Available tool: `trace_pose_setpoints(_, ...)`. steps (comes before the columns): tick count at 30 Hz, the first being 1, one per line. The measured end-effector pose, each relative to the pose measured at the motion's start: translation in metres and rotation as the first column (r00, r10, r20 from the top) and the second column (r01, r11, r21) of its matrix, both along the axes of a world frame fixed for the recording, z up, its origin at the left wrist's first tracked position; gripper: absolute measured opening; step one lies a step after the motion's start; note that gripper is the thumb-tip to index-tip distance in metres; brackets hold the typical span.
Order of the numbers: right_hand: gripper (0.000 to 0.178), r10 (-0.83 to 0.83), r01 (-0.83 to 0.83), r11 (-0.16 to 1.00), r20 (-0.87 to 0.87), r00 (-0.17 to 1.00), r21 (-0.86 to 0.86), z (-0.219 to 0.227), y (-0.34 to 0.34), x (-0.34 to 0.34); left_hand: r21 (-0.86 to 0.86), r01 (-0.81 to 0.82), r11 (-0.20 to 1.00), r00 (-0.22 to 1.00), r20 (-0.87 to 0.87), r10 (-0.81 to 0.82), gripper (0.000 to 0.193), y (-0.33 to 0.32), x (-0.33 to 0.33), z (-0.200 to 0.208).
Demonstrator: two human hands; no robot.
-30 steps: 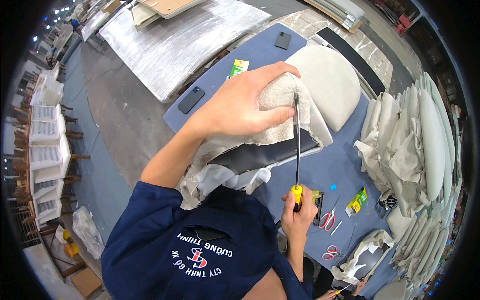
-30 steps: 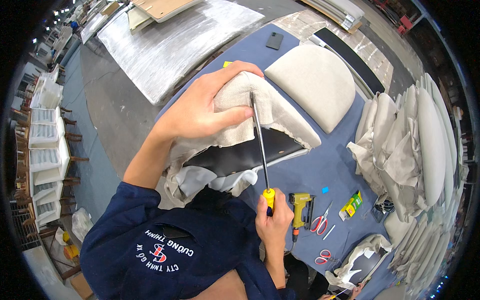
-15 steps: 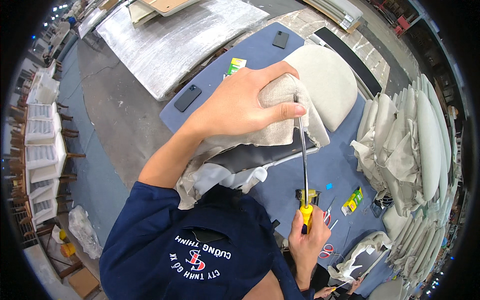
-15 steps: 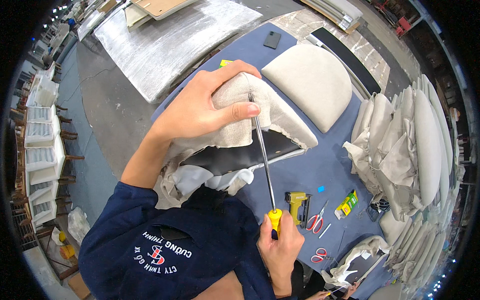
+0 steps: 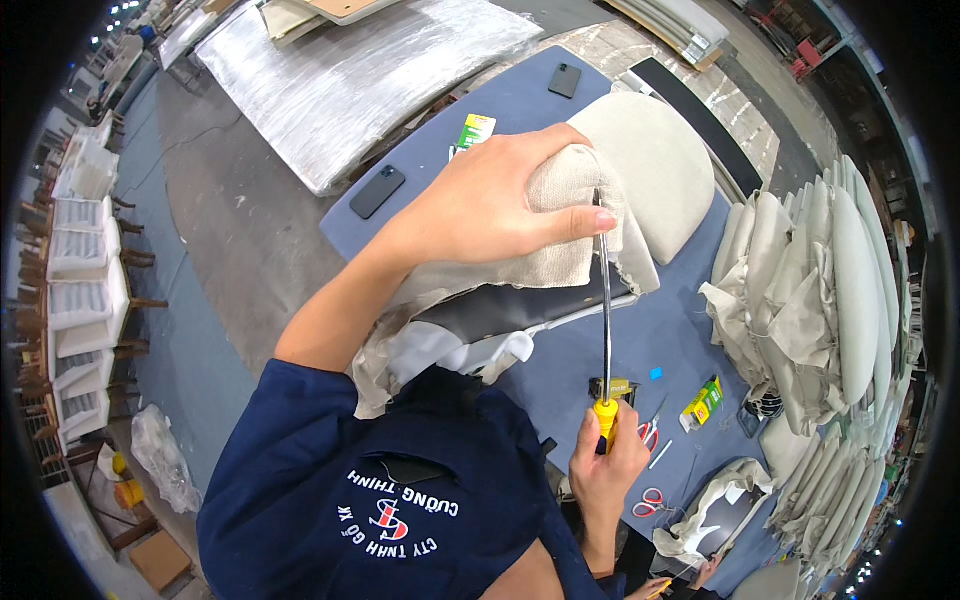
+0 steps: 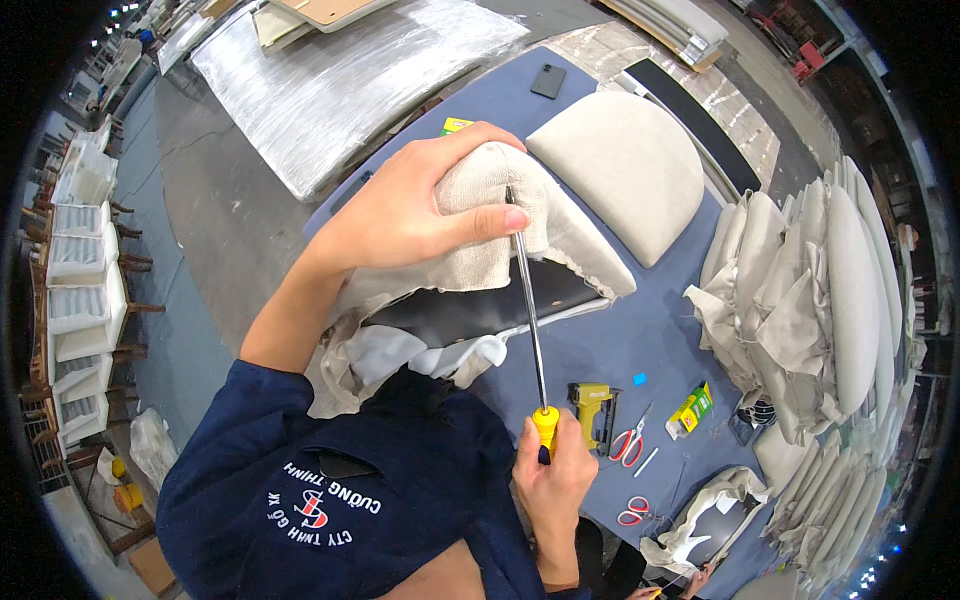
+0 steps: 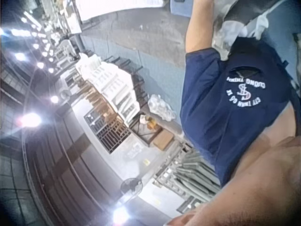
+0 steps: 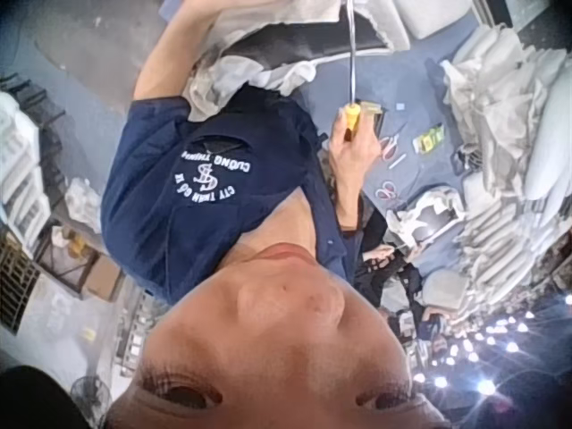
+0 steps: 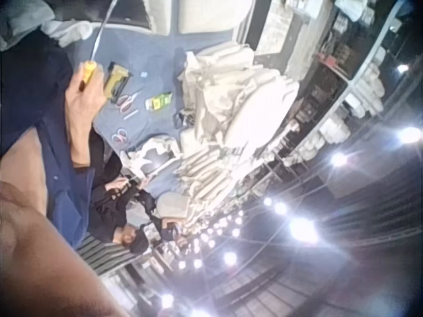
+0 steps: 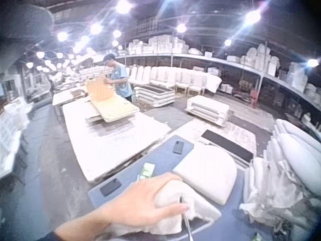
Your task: The person staples fabric onto a cushion frame using a staple gun, then marks and cuts the fabric with a marker and scissors. They insert foam padding and continue stitching and stapling to secure the fabric around the cushion.
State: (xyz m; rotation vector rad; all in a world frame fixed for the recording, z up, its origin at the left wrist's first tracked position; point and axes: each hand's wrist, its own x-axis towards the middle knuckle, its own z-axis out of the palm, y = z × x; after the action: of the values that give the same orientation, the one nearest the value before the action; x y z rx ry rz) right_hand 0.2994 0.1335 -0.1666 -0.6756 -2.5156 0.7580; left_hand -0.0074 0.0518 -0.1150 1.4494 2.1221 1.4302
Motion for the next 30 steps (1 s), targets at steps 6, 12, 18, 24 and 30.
trace_pose_setpoints(6, 0.026, -0.023, 0.022, 0.999, -0.013, 1.0, -0.05, -0.003, -0.005, 0.003, -0.026, 0.02, 0.999, 0.997, 0.072, -0.018, 0.055, 0.001, 0.005, 0.008)
trace_pose_setpoints(12, 0.025, -0.014, 0.012, 0.998, -0.038, 0.999, -0.057, -0.006, -0.004, -0.001, -0.036, 0.014, 0.999, 0.999, 0.03, -0.013, 0.054, 0.002, 0.002, 0.005)
trace_pose_setpoints(18, 0.024, -0.014, 0.012, 0.998, -0.038, 0.999, -0.063, -0.009, -0.002, -0.001, -0.029, 0.001, 1.0, 1.0, 0.021, 0.0, 0.056, 0.003, 0.005, 0.005)
trace_pose_setpoints(24, 0.023, -0.018, 0.014, 0.996, -0.047, 0.999, -0.089, -0.005, -0.003, -0.004, -0.038, -0.007, 0.999, 1.0, 0.013, 0.007, 0.057, 0.004, 0.005, 0.006)
trace_pose_setpoints(30, 0.021, -0.035, 0.032, 0.988, -0.014, 0.999, -0.15, 0.006, -0.006, -0.004, -0.015, -0.003, 1.0, 1.0, 0.009, 0.003, 0.057, 0.007, 0.005, 0.003)
